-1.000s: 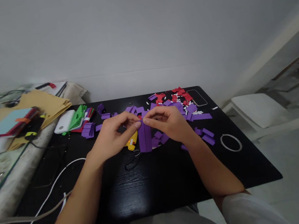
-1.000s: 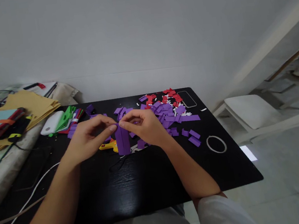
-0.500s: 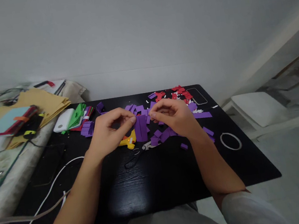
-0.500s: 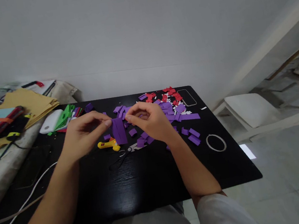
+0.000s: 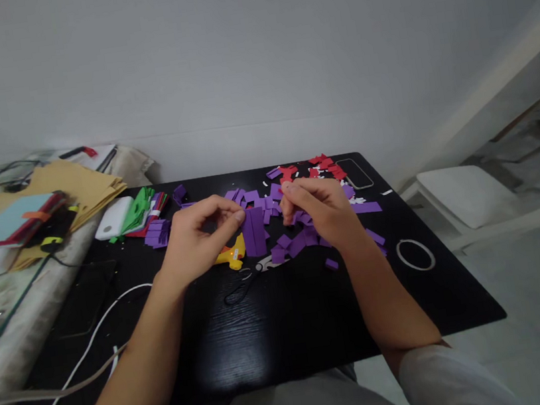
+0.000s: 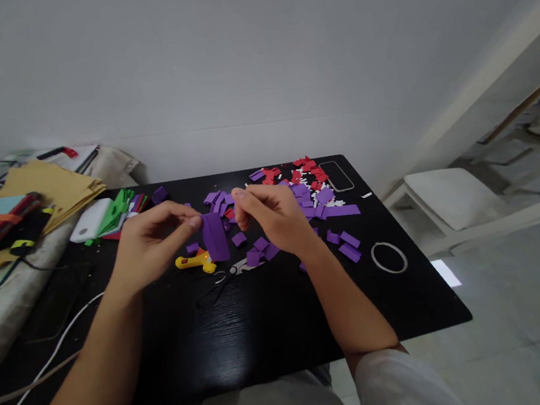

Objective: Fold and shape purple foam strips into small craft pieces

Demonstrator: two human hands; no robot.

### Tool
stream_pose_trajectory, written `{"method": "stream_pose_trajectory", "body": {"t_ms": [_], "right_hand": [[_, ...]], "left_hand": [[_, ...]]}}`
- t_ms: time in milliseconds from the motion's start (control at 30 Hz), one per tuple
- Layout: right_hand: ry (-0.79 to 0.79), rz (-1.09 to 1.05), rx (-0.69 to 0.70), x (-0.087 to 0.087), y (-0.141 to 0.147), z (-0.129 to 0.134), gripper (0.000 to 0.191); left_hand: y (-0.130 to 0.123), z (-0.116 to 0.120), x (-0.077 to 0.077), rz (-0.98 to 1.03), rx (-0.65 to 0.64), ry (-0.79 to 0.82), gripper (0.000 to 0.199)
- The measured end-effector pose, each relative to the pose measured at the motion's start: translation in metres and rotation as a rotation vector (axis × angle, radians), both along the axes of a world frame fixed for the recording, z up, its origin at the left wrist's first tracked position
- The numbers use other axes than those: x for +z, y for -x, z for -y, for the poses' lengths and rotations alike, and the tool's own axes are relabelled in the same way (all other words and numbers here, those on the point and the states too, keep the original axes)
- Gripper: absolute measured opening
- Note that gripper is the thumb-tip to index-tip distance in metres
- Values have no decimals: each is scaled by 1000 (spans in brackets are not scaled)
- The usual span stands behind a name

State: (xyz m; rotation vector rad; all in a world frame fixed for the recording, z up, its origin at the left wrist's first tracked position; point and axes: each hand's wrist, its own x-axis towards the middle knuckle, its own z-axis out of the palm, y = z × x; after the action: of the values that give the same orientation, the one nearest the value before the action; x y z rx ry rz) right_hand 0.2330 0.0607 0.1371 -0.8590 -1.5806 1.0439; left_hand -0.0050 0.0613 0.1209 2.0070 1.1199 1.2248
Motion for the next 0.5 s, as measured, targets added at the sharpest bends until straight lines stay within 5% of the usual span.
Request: {"method": "stream_pose_trajectory", "body": {"t_ms": [333,500], "right_hand": [[55,-127,-42,-10,0,-7,45],[97,-63,42,-10,7,-8,42]], "left_hand": [[0,0,0,10,19,-25,14],[2,1,1,48,4,14,13]]}}
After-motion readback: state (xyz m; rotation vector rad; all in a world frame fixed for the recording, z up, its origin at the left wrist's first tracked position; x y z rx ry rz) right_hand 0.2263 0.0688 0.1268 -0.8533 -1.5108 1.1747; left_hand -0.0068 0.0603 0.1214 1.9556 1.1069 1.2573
